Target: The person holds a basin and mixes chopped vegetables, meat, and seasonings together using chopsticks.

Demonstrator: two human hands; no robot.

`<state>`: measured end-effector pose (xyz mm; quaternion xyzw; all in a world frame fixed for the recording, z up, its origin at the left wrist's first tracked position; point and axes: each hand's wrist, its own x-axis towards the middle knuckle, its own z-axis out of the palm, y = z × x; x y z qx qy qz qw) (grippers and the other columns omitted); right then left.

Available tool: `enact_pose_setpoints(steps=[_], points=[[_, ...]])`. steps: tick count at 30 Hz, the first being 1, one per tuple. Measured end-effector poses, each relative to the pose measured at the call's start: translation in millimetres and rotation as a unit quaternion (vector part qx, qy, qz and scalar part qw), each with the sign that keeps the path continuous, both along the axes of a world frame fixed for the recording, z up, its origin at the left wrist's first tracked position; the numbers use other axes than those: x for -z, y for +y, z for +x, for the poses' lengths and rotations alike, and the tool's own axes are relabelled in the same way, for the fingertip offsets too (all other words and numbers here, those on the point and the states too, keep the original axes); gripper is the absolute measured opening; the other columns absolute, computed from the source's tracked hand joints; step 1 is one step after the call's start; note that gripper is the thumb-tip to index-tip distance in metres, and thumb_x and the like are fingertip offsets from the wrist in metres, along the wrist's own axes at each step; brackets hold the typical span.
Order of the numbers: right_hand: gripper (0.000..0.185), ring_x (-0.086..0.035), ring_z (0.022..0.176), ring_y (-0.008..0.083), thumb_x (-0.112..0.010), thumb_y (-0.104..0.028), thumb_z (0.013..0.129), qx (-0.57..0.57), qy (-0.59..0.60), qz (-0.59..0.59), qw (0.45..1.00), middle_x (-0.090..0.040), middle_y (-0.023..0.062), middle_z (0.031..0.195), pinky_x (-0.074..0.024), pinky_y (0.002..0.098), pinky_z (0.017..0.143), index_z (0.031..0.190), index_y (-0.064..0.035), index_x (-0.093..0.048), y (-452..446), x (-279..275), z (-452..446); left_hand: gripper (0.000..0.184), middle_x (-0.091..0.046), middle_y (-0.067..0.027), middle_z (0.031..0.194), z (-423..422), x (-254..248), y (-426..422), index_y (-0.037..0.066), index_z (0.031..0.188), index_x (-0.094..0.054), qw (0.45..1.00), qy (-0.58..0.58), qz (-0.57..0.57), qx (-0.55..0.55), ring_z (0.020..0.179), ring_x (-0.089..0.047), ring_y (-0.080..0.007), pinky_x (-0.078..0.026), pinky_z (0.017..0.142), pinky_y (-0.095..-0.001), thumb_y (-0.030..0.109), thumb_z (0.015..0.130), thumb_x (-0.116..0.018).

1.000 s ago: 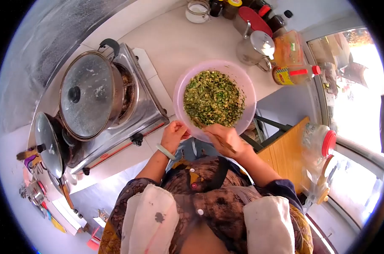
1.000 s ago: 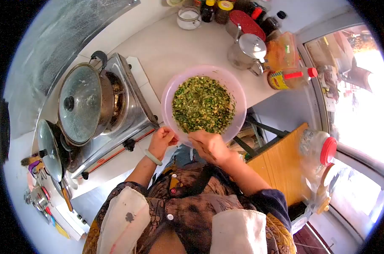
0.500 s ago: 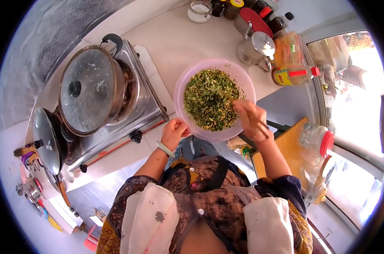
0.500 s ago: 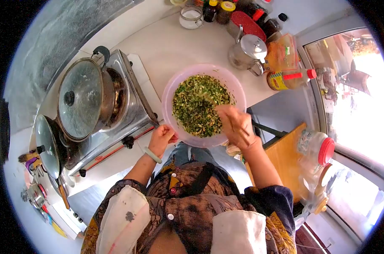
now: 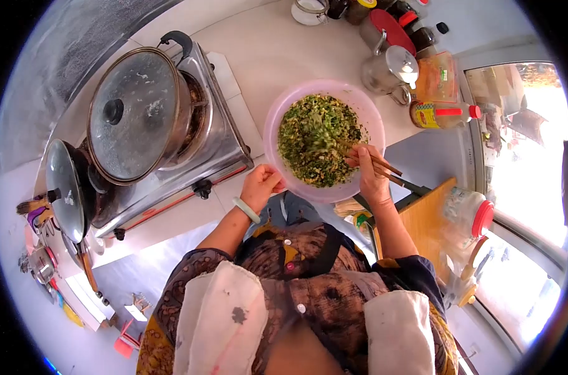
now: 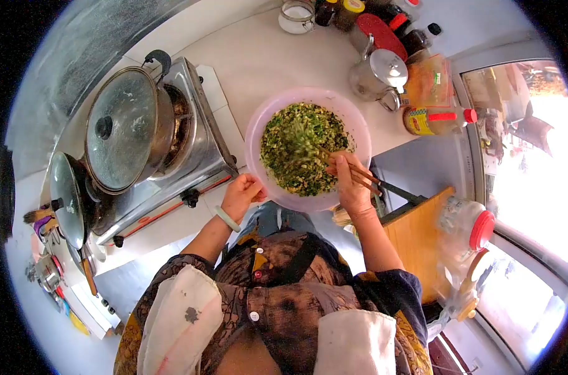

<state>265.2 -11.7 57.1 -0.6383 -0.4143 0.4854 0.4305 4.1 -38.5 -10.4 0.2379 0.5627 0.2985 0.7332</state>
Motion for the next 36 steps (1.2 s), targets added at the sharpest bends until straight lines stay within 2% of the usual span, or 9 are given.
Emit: enact_pose_setpoints(steps=[6, 9, 14, 18, 24, 27, 30, 33, 36], points=[[0.01, -0.064, 0.071, 0.0189, -0.053, -0.004, 0.09, -0.112, -0.149, 0.148, 0.971, -0.064, 0.0123, 0.084, -0.0516, 0.0294, 0.062, 0.095, -0.0005, -0.06, -4.5, -52.6, -26.9, 0.016, -0.063, -0.0084, 0.085, 2.6, -0.7, 0.6, 0.0, 0.097, -0.053, 1.0, 0.013, -0.002, 0.0, 0.074, -0.062, -0.0143, -0.053, 0.068, -0.0263, 0.013, 0.09, -0.057], [0.019, -0.062, 0.067, 0.0266, -0.059, 0.0, 0.078, -0.23, -0.245, 0.272, 0.902, -0.062, 0.0136, 0.092, -0.0523, 0.0315, 0.058, 0.097, -0.0041, -0.057, -11.5, -22.7, -42.6, 0.016, -0.063, -0.0088, 0.086, 3.3, -0.3, 2.1, -0.001, 0.098, -0.052, 1.0, 0.009, 0.006, 0.002, 0.074, -0.062, -0.0145, -0.053, 0.068, -0.0265, 0.013, 0.09, -0.057], [0.033, -0.06, 0.073, 0.0331, -0.062, -0.002, 0.072, -0.295, -0.262, 0.228, 0.89, -0.054, 0.0129, 0.087, -0.0498, 0.0392, 0.053, 0.103, -0.0051, -0.053, -29.5, -13.0, -89.8, 0.017, -0.064, -0.0096, 0.086, 3.1, -1.8, 1.6, -0.002, 0.098, -0.051, 0.999, 0.03, 0.026, 0.011, 0.073, -0.062, -0.0144, -0.053, 0.066, -0.0264, 0.012, 0.09, -0.056], [0.031, -0.06, 0.067, 0.034, -0.061, 0.0, 0.073, -0.356, -0.258, 0.22, 0.871, -0.056, 0.0133, 0.088, -0.0514, 0.0387, 0.059, 0.103, -0.004, -0.055, -52.8, -13.2, -50.7, 0.015, -0.064, -0.0092, 0.085, 2.4, -0.5, 2.4, -0.001, 0.097, -0.052, 1.0, 0.012, 0.024, 0.011, 0.073, -0.061, -0.0139, -0.052, 0.065, -0.0258, 0.012, 0.09, -0.056], [0.02, -0.064, 0.078, 0.0307, -0.057, 0.003, 0.082, -0.294, -0.264, 0.137, 0.908, -0.063, 0.0171, 0.088, -0.0507, 0.0323, 0.067, 0.102, -0.0011, -0.06, -44.6, -28.7, -5.1, 0.014, -0.063, -0.0077, 0.086, 1.7, -2.9, 4.3, 0.001, 0.096, -0.053, 1.0, 0.005, 0.018, 0.016, 0.074, -0.061, -0.0132, -0.052, 0.067, -0.0257, 0.014, 0.091, -0.056], [0.017, -0.063, 0.076, 0.0259, -0.057, 0.0, 0.085, -0.239, -0.257, 0.175, 0.92, -0.064, 0.0143, 0.09, -0.0498, 0.0296, 0.067, 0.1, -0.0025, -0.062, -21.3, -16.2, 5.3, 0.014, -0.062, -0.006, 0.087, -1.7, 0.5, 1.4, 0.003, 0.098, -0.053, 0.999, 0.006, 0.019, 0.033, 0.077, -0.06, -0.013, -0.052, 0.07, -0.0269, 0.016, 0.092, -0.055], [0.01, -0.06, 0.073, 0.0186, -0.058, -0.004, 0.087, -0.165, -0.16, 0.104, 0.968, -0.063, 0.0113, 0.082, -0.0471, 0.0266, 0.065, 0.096, -0.0006, -0.06, 3.7, -36.1, 3.3, 0.013, -0.062, -0.0059, 0.087, -0.5, 3.3, 3.0, 0.004, 0.098, -0.053, 0.999, 0.011, 0.022, 0.038, 0.077, -0.06, -0.013, -0.052, 0.07, -0.0269, 0.015, 0.093, -0.055], [0.009, -0.057, 0.072, 0.014, -0.056, -0.006, 0.09, -0.158, -0.169, 0.078, 0.97, -0.062, 0.0089, 0.08, -0.0461, 0.0253, 0.066, 0.096, -0.0012, -0.061, 17.6, -53.6, 5.8, 0.013, -0.062, -0.0064, 0.087, -0.4, 5.0, 1.0, 0.002, 0.097, -0.053, 0.999, 0.011, 0.03, 0.033, 0.076, -0.061, -0.013, -0.053, 0.069, -0.0264, 0.014, 0.092, -0.055], [0.012, -0.058, 0.071, 0.0147, -0.057, -0.012, 0.09, -0.114, -0.158, 0.063, 0.979, -0.062, 0.0083, 0.078, -0.047, 0.0261, 0.067, 0.095, -0.0018, -0.061, 20.3, -49.5, 25.9, 0.013, -0.063, -0.0072, 0.085, 0.1, 5.0, 3.0, 0.0, 0.096, -0.054, 0.999, -0.001, 0.032, 0.017, 0.074, -0.061, -0.0132, -0.053, 0.068, -0.0255, 0.011, 0.091, -0.056]])
